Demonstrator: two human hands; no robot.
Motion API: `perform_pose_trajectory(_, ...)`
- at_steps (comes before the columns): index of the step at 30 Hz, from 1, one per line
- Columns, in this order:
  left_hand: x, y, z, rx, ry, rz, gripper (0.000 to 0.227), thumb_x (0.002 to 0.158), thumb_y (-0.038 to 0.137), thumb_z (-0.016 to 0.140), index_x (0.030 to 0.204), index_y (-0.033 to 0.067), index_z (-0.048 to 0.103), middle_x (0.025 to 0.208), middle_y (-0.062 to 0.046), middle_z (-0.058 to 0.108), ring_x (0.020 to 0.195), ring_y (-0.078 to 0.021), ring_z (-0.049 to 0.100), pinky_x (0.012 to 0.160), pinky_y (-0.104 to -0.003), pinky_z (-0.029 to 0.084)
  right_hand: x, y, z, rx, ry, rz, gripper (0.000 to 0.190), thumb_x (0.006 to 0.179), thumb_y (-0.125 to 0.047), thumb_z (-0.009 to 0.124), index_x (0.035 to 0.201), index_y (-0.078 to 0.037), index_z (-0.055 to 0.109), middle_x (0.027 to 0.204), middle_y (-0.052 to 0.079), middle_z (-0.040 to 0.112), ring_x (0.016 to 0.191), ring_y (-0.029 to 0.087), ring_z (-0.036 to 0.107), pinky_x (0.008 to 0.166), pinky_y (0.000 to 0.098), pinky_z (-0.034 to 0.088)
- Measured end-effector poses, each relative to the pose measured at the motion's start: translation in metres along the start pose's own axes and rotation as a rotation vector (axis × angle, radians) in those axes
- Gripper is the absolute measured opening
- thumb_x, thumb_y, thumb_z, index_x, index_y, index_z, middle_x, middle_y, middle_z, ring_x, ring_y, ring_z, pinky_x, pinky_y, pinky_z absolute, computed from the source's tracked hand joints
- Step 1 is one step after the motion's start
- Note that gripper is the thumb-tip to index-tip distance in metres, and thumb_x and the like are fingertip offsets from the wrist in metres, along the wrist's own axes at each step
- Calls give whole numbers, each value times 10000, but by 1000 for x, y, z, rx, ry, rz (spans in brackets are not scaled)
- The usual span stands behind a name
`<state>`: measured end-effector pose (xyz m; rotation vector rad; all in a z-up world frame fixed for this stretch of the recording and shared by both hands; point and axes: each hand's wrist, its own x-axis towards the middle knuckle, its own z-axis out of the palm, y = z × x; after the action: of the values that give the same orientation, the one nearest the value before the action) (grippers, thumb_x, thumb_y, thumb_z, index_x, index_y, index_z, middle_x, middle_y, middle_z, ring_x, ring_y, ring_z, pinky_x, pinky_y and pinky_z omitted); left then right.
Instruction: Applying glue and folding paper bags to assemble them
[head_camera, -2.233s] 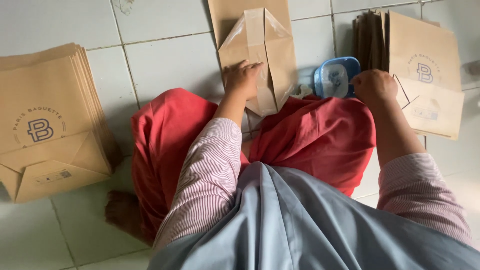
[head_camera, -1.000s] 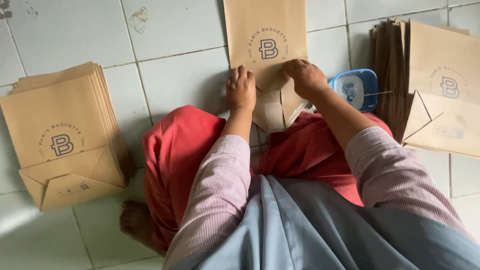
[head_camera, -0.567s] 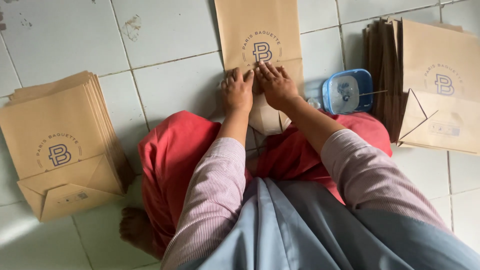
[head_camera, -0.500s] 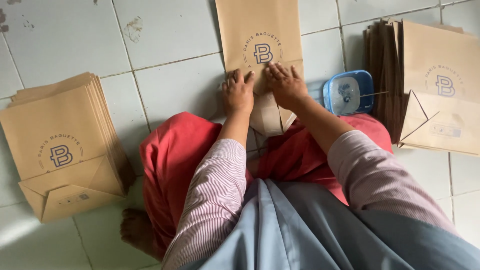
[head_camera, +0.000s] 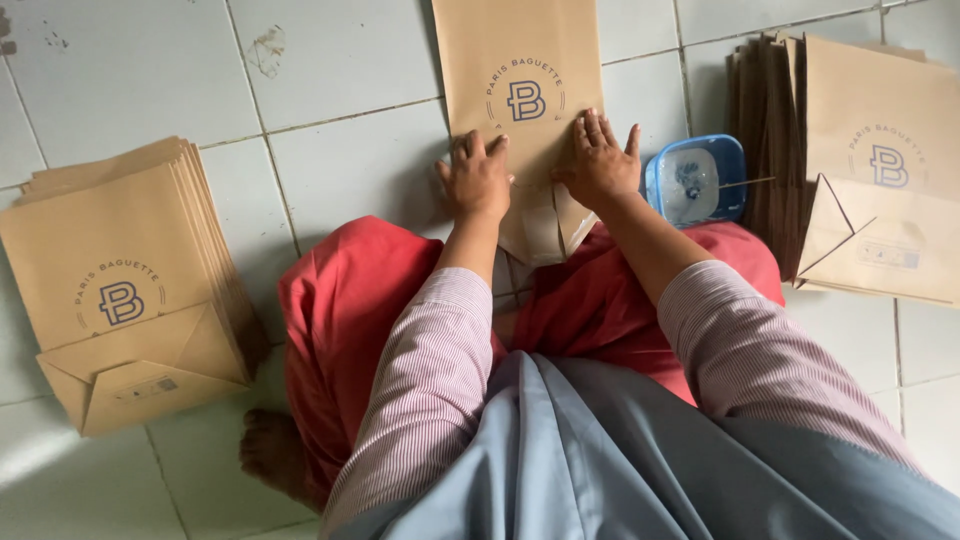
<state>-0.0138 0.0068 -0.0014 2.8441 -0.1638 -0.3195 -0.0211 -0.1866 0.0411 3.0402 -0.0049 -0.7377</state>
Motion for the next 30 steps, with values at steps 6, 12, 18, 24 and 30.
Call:
perform_pose_trajectory(6, -10, 7, -29, 48, -103, -8, 725, 835, 458, 845, 1470, 336, 519, 1475, -104, 380, 1464, -353, 342, 1083, -713, 341, -10, -5, -15, -11, -40, -13, 1055, 871, -647, 651, 1670, -114, 215, 1743, 116, 168, 1603, 267, 159, 1193, 755, -28)
perform_pose_trajectory(12, -22, 11, -49, -60, -233, -29, 572, 1025, 373, 647, 1548, 392, 417, 1623, -158, 246, 1566, -405, 173, 1167, -726, 248, -27, 20, -8, 105, 12, -217, 1041, 831, -588, 720, 1648, -124, 270, 1718, 155, 229, 1560, 347, 286, 1231, 668, 218)
perform_pose_trajectory(18, -40, 1, -54, 67, -316, 80, 917, 826, 728, 720, 1600, 394, 358, 1732, -176, 61, 1606, -382, 31, 1227, -723, 18, -70, 10, 48, -325, 126, -510, 1285, 556, -587, 900, 1628, -176, 322, 1669, 165, 348, 1479, 348, 440, 1154, 660, 377)
perform_pose_trajectory(24, -64, 7, -90, 91, -384, 128, 1206, 613, 760, 854, 1603, 252, 387, 1733, -141, -76, 1614, -324, 12, 1252, -694, 148, -70, 11, 34, -210, 23, -397, 1292, 547, -561, 947, 1597, -185, 295, 1697, 151, 241, 1452, 338, 464, 1137, 616, 436)
perform_pose_trajectory(30, -57, 7, -88, 141, -533, 122, 1372, 506, 557, 1000, 1637, 285, 272, 1742, -106, -32, 1609, -306, 41, 1222, -729, 162, -39, 50, 59, 315, -62, -284, 1002, 726, -370, 846, 1574, -202, 339, 1668, 159, 274, 1352, 497, 512, 1062, 658, 502)
